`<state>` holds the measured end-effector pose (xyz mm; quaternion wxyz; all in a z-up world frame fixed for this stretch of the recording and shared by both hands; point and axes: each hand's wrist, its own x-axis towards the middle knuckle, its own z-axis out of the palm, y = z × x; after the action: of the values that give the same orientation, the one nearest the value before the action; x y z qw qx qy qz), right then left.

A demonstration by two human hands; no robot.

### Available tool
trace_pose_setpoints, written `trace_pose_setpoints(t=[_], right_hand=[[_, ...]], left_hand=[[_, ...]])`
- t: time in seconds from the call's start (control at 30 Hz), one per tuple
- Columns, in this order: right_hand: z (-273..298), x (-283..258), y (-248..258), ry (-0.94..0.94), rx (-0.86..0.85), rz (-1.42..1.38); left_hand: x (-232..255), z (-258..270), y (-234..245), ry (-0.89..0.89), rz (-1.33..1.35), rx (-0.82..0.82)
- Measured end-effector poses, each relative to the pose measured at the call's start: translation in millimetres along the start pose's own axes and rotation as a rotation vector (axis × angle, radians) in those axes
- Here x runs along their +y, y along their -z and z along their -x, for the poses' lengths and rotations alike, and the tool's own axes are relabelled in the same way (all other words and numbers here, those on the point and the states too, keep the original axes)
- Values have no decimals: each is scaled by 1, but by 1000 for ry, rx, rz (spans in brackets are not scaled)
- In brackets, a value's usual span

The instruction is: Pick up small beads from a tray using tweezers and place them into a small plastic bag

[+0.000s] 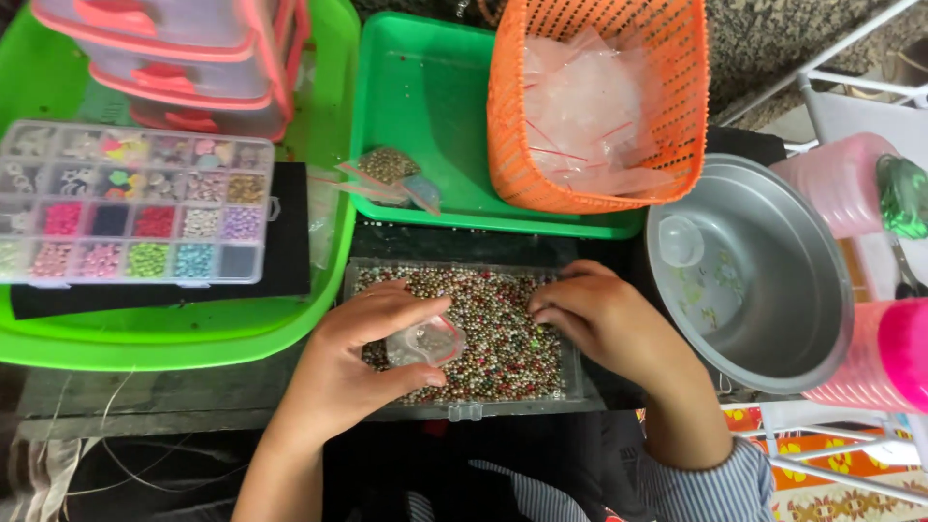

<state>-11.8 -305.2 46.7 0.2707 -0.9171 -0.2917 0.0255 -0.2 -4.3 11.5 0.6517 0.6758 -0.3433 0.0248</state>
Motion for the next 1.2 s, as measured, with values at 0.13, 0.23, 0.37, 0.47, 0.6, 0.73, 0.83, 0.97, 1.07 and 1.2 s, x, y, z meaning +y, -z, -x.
trace_pose_setpoints(t=[0.13, 0.23, 0.37, 0.47, 0.6, 0.73, 0.83, 0.97, 1.07, 1.2], right_hand=[[-25, -19, -1, 65, -106, -188], [-27, -23, -10, 52, 4, -362], [-7, -23, 8, -133, 290, -407], [6, -16, 17, -164, 255, -211], [12, -9, 6, -104, 159, -68], [18, 1, -10, -68, 157, -90], [22, 7, -20, -58, 222, -108], [25, 9, -25, -30, 275, -112], [27, 15, -29, -14, 305, -121], [27, 10, -24, -53, 397, -153]], left_hand=[[1, 1, -1, 49, -38, 8], [1, 1, -1, 47, -23, -6], [-1, 2, 0, 47, -13, 5], [-3, 4, 0, 53, 1, 2], [-5, 6, 1, 70, -21, 9], [-4, 4, 1, 35, 8, 1], [-5, 4, 1, 45, -8, -5], [-6, 6, 1, 65, -25, 0], [-4, 4, 1, 54, -25, -3], [-2, 3, 1, 54, -16, -6]])
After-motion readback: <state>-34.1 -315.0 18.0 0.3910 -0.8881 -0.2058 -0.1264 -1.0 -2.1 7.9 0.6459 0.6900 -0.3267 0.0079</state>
